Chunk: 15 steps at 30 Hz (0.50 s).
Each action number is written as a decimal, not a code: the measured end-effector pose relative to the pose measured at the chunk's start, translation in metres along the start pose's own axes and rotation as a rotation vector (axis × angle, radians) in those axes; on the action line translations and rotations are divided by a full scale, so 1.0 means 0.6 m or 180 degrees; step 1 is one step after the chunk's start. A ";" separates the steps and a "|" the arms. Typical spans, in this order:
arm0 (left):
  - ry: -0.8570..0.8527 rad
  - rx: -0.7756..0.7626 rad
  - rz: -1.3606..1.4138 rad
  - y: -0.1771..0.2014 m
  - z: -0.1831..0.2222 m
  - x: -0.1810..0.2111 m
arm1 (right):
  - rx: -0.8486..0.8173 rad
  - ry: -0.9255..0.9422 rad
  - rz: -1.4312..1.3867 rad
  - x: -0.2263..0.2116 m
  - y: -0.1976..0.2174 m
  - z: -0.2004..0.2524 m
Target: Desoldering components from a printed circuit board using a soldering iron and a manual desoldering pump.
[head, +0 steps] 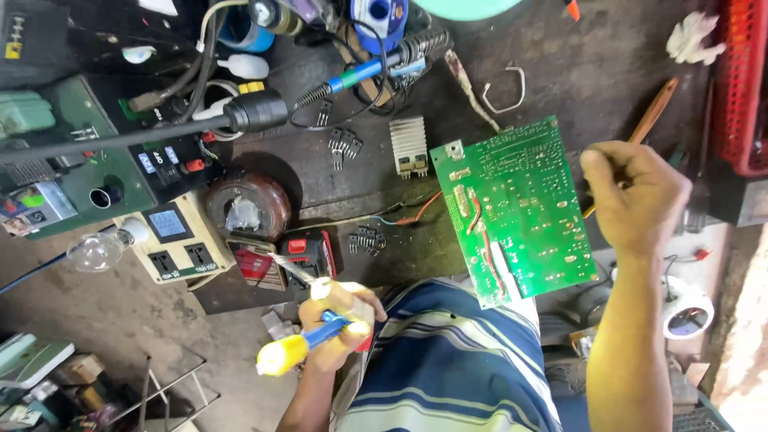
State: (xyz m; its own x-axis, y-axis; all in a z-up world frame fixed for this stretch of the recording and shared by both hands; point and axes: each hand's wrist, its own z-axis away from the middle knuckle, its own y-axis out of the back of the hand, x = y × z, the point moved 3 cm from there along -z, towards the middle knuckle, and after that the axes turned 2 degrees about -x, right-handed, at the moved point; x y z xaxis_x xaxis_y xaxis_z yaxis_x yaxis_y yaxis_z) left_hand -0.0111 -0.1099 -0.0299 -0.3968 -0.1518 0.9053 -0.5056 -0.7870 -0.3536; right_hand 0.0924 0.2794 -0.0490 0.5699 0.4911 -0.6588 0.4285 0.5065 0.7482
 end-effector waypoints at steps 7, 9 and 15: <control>0.0126 0.0108 0.0495 -0.012 0.017 -0.016 | -0.0132 0.0314 0.0027 -0.029 -0.064 -0.056; 0.0278 -0.0073 0.0261 -0.027 0.005 -0.010 | -0.0124 0.0557 0.0211 -0.040 -0.091 -0.075; 0.0389 -0.0736 -0.0697 -0.061 -0.011 -0.007 | -0.0665 0.0644 0.1298 -0.032 -0.243 -0.140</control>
State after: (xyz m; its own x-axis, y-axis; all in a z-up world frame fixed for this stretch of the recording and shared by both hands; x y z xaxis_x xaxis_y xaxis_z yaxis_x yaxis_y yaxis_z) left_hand 0.0037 -0.0767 -0.0223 -0.3415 0.0895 0.9356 -0.7437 -0.6344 -0.2108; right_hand -0.0401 0.2557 -0.1518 0.5054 0.7959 -0.3334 0.0377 0.3656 0.9300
